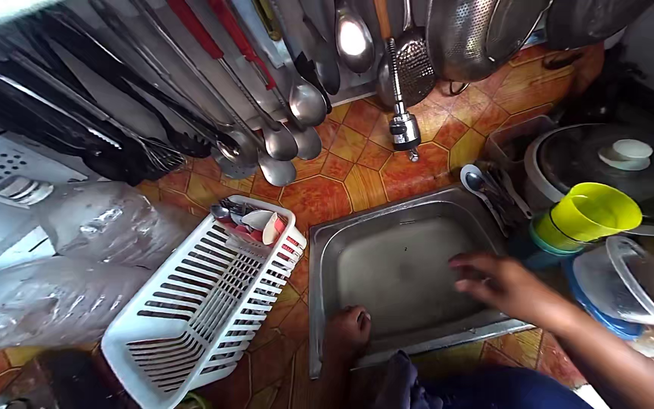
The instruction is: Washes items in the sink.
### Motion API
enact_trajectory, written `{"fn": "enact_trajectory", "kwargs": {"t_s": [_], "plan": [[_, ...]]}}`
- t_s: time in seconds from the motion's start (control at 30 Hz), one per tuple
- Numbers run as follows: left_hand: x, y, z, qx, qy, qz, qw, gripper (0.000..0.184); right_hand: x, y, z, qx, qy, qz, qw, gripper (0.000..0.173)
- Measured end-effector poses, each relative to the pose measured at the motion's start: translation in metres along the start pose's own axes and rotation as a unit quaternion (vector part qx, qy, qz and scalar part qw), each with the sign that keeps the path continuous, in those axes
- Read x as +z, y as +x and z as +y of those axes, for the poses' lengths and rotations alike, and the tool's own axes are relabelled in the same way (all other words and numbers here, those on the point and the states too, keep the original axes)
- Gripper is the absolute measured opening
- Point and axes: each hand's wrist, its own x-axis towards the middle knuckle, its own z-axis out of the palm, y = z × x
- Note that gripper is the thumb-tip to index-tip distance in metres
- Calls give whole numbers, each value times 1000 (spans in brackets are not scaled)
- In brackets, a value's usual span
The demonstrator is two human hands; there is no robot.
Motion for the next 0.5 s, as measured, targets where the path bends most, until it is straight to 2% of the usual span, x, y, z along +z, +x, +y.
{"fn": "enact_trajectory", "kwargs": {"t_s": [0.07,0.17,0.23,0.3,0.4,0.5], "plan": [[2,1,-3,13,7,11,1000,34,48,48,36,89,-82,-188,975,49],[-9,7,6,-37,52,-90,994,45,106,81,77,142,-212,-320,913,59],[-17,16,14,-77,71,-155,982,52,128,86,89,155,-250,-355,887,58],[-19,29,18,-89,58,-186,977,66,143,85,100,132,-261,-363,885,52],[-7,55,21,-50,2,-208,977,87,147,85,106,86,-277,-387,876,35],[8,74,26,-20,23,-228,973,87,138,91,113,64,-302,-402,862,28]]}}
